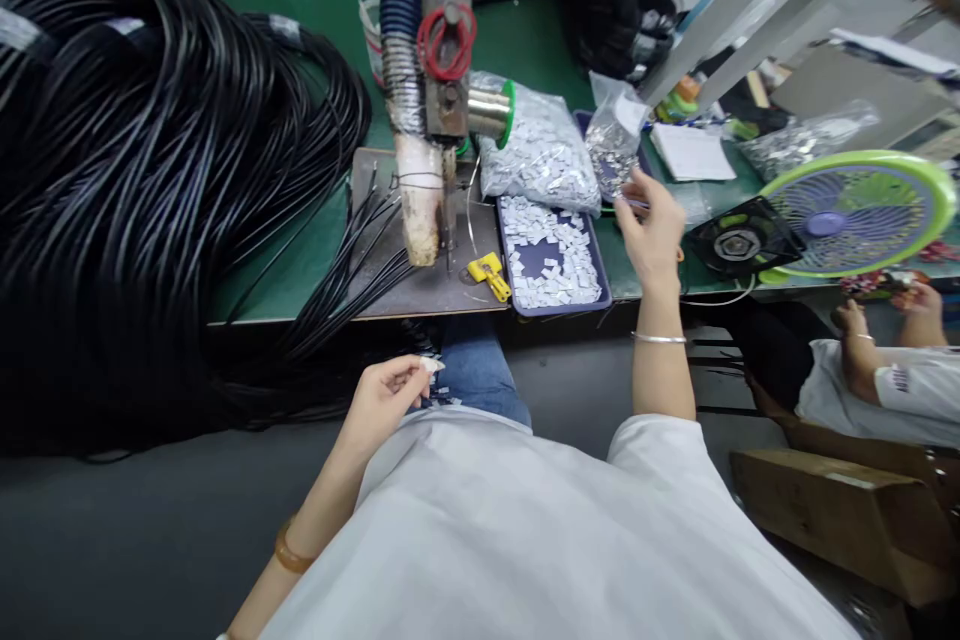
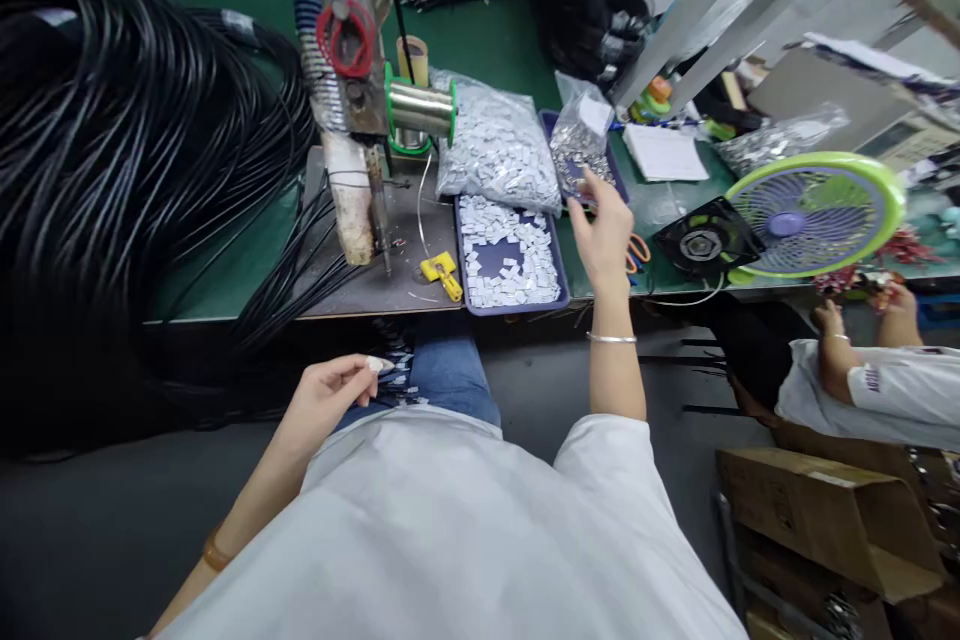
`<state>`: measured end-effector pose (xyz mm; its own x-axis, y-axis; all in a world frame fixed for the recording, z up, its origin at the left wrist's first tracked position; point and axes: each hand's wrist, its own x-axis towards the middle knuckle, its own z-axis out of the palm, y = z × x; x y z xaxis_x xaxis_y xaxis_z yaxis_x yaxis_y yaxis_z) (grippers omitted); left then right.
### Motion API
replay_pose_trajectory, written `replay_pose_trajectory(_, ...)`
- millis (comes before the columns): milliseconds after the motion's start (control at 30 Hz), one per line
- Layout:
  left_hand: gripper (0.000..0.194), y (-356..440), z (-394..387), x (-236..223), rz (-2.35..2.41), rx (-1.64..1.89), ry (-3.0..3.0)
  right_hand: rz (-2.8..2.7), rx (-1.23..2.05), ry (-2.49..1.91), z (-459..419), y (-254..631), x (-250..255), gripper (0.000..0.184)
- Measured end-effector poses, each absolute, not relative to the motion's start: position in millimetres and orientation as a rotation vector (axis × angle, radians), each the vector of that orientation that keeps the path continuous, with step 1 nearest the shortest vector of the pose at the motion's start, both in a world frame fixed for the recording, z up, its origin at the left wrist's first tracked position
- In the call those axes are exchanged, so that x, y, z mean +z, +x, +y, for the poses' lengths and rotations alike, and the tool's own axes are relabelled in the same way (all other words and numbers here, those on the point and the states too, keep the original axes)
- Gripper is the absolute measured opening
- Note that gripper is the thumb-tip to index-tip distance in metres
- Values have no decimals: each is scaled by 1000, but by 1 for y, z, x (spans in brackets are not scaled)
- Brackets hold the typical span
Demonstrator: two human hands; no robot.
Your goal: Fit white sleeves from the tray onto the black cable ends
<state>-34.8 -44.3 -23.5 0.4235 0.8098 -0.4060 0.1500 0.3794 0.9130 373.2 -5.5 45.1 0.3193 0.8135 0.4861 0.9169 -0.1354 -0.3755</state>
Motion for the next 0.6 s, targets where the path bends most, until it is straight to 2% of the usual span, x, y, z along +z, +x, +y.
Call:
replay_pose_trajectory(133,24,-43,-35,-20,1116,635,1168,-1334,-40,-1712,-55,311,51,32)
replay_pose_trajectory(233,23,-43,-31,-16,1115,682,1238,-1362,239,-1549,-86,251,64,21)
replay_pose_trajectory(367,23,-40,-34,-13,1080,767,1304,-1708,553,-1327,-107,205,77,24)
replay_pose_trajectory(500,19,-42,-34,-9,1201,1023,1502,-1572,242,-1486,-102,208,61,26)
replay_pose_trajectory(600,17,-44,-19,-7,1360,1204,1866,-1655,55,-1530,-86,214,37,32)
